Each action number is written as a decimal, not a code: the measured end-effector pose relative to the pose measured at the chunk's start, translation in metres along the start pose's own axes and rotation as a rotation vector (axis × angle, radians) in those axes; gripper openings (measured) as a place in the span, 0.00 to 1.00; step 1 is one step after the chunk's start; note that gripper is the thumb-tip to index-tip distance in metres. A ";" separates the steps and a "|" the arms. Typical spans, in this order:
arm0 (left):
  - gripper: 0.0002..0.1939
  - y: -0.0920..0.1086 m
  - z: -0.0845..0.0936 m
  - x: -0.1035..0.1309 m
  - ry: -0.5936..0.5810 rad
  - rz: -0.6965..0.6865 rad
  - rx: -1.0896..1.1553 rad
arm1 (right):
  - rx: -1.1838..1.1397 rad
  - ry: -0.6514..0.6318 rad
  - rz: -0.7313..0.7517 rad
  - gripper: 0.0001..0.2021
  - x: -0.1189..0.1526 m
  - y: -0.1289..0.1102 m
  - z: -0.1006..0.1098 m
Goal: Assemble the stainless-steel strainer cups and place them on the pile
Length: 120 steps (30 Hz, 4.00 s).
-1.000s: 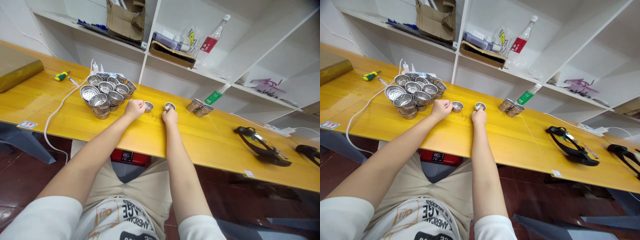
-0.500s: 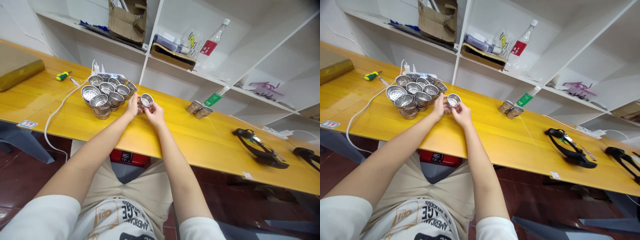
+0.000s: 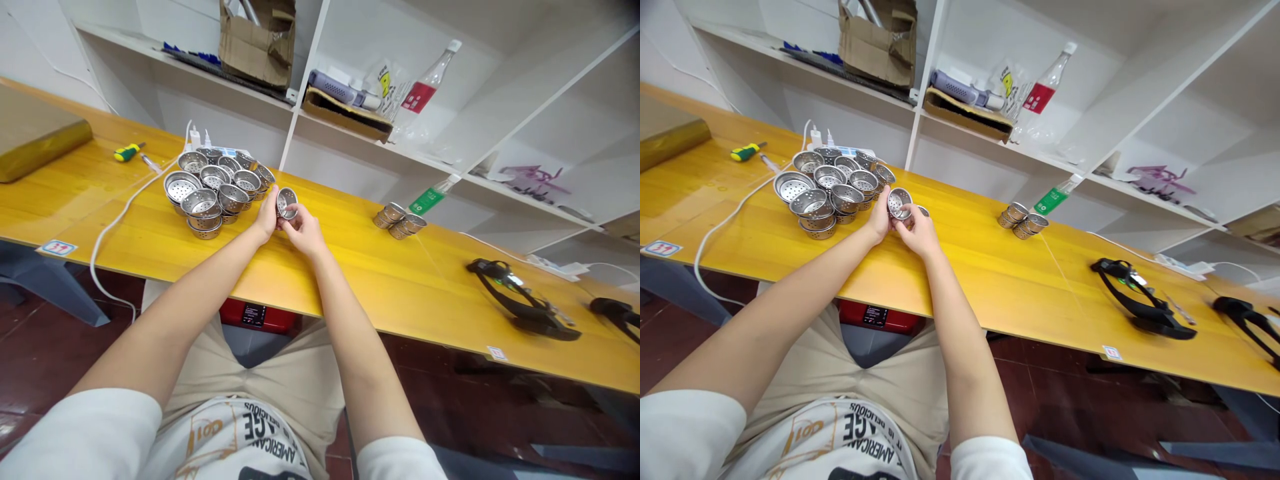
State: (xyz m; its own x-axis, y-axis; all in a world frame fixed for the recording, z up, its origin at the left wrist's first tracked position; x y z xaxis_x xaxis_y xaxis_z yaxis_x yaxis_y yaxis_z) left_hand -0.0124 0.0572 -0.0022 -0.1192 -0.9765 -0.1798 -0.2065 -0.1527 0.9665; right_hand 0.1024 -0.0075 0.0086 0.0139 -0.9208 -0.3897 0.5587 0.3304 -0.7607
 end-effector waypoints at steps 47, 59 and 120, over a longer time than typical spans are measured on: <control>0.23 0.003 -0.003 0.015 -0.111 -0.137 -0.167 | -0.200 0.062 0.132 0.26 -0.009 0.002 0.013; 0.23 0.006 -0.003 0.016 -0.095 -0.159 -0.157 | -0.025 0.003 0.196 0.28 -0.005 -0.003 0.016; 0.27 0.006 -0.004 0.011 -0.063 -0.083 -0.053 | -0.636 0.358 -0.394 0.29 -0.022 0.026 0.019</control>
State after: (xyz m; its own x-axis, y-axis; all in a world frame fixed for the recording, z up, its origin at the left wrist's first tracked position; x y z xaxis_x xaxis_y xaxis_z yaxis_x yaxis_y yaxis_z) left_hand -0.0109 0.0447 0.0023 -0.1644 -0.9489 -0.2693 -0.1670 -0.2422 0.9557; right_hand 0.1329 0.0170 0.0070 -0.4101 -0.9073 -0.0933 -0.1093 0.1505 -0.9825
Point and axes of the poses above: each hand's wrist, its own x-axis away from the middle knuckle, its own z-axis out of the back of the hand, y = z × x, the point moved 3 cm from there along -x, towards the middle knuckle
